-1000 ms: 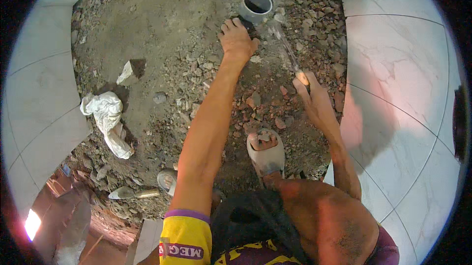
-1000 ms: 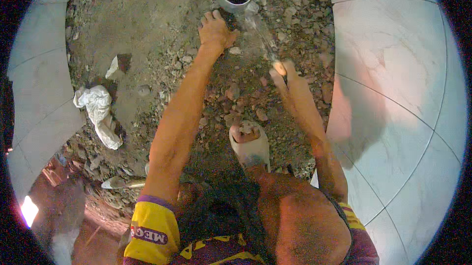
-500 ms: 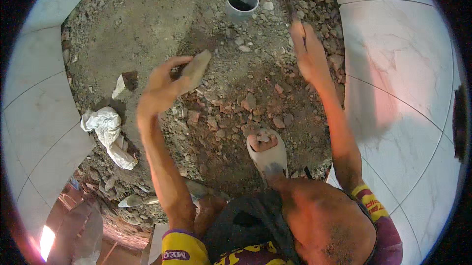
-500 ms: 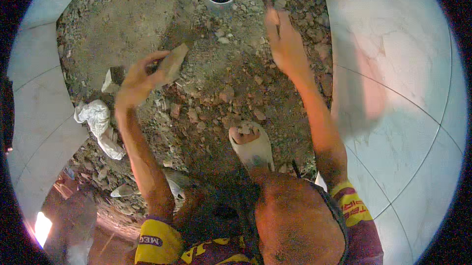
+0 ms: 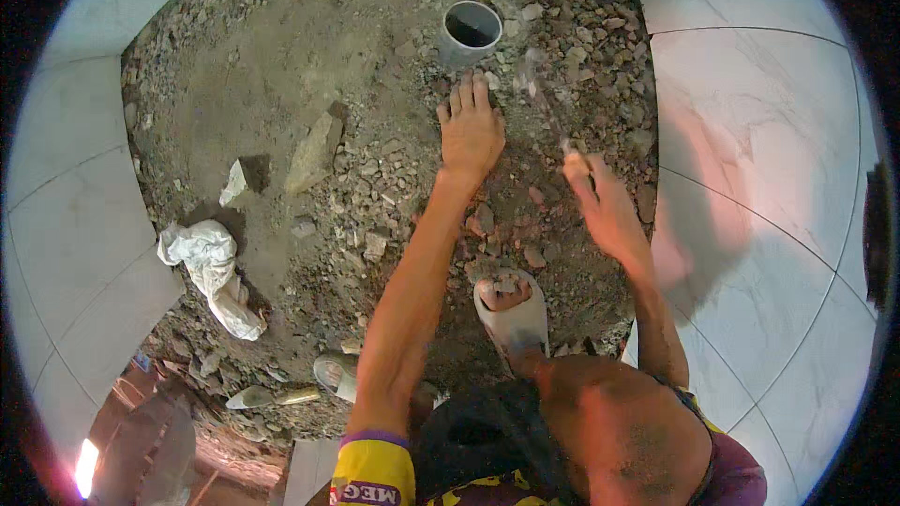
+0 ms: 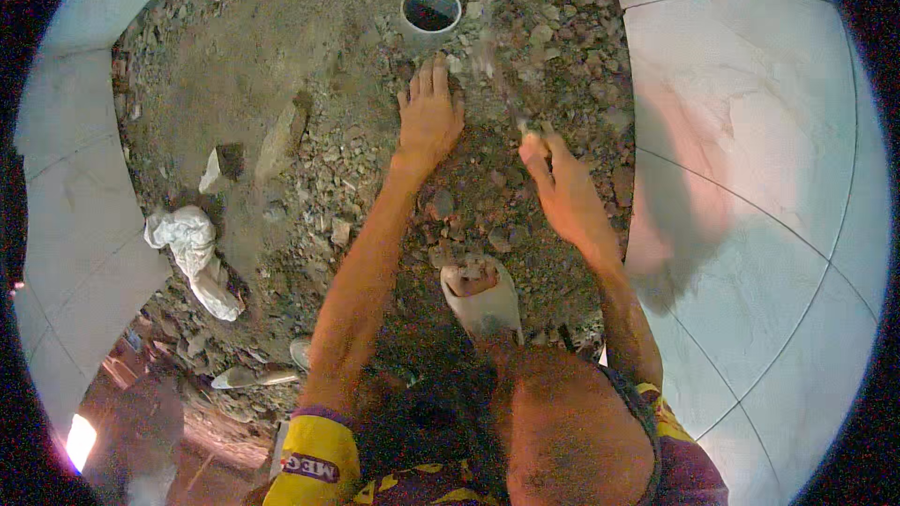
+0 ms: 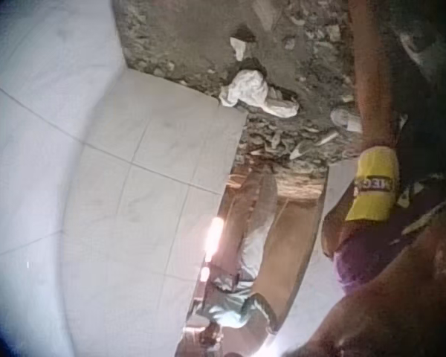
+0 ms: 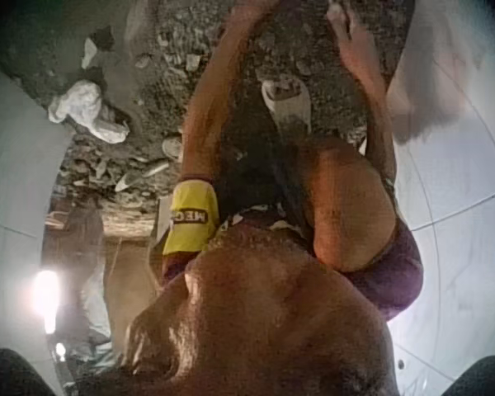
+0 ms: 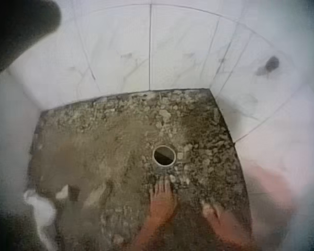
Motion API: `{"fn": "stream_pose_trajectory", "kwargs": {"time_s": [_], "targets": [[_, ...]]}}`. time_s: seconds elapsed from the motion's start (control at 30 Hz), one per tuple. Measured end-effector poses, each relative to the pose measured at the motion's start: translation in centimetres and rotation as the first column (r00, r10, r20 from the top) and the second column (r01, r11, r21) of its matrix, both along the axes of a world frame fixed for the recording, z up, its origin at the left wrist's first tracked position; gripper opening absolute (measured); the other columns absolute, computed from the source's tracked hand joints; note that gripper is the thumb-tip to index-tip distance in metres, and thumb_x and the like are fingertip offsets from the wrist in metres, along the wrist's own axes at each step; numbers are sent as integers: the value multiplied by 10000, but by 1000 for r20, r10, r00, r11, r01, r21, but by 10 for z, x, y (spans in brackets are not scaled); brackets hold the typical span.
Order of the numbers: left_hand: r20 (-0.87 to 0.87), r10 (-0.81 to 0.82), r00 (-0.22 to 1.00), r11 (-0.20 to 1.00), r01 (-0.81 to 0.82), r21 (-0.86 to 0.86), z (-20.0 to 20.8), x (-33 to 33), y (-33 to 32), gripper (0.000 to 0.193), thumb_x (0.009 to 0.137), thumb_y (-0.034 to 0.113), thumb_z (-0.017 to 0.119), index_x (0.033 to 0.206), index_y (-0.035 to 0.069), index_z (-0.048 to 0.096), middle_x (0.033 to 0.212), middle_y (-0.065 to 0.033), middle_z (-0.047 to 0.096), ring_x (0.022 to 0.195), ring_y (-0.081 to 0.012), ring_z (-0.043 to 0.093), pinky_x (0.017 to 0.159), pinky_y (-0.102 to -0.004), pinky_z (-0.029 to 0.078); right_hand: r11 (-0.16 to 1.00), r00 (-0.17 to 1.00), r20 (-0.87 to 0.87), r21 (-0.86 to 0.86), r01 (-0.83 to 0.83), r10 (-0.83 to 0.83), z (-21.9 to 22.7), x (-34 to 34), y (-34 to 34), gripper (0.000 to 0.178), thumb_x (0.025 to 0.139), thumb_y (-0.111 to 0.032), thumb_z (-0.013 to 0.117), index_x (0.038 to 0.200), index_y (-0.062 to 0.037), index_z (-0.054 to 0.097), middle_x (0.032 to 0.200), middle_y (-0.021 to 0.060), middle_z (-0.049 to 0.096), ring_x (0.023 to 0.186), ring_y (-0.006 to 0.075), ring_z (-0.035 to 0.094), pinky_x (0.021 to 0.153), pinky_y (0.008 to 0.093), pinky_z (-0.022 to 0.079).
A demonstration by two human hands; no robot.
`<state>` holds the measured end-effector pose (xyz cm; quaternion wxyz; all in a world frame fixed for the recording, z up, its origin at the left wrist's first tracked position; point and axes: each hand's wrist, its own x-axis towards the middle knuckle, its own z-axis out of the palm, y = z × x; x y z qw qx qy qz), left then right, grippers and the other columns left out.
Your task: The person prepares a section of a floor for tiling by removing debris with a trowel and securing a PVC drain pipe into the gravel base using a hammer and trowel.
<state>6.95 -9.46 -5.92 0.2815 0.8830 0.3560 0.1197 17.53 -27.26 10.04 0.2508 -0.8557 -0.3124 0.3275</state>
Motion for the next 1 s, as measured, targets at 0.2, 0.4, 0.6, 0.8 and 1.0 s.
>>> {"fn": "stream_pose_trajectory", "kwargs": {"time_s": [0.2,0.4,0.6,0.8,1.0], "targets": [[83,33,996,977,-14,-215,25,-4,64,452,954,73,631,1403,65,583,1369,-201,660,1297,-406,604,1081,-556,456,948,976,196,280,-152,99,-40,115,106,278,1082,-260,576,1274,-60,559,931,290,684,931,534,680,767,563,512],[371,1,929,998,21,-55,32,41,140,486,935,-50,598,1412,18,539,1341,-245,654,1243,-455,620,1049,-509,498,884,787,424,-86,-459,449,-122,184,158,354,1024,-204,613,1341,-55,560,949,305,706,929,513,699,771,579,530],[-82,-294,952,889,304,343,6,30,172,732,848,29,735,1535,128,504,1454,-108,592,1401,-330,512,1144,-485,441,855,764,416,-69,-514,493,-84,152,103,439,1109,-407,552,1323,-25,583,956,308,711,933,529,690,775,571,525],[-74,-407,910,839,405,365,-6,55,189,704,846,0,690,1505,202,546,1507,-74,567,1363,-333,531,1121,-499,456,933,901,266,-205,-296,344,-74,145,144,482,930,-89,685,1403,-106,594,1342,180,631,966,457,708,827,536,597],[-173,-429,887,792,461,401,-9,58,176,723,794,74,837,1463,128,569,1441,-47,561,1324,-305,506,1094,-468,423,834,718,500,-18,-551,485,-137,118,70,534,1135,-436,475,1369,28,600,1100,329,704,1030,508,663,864,525,538]]}}
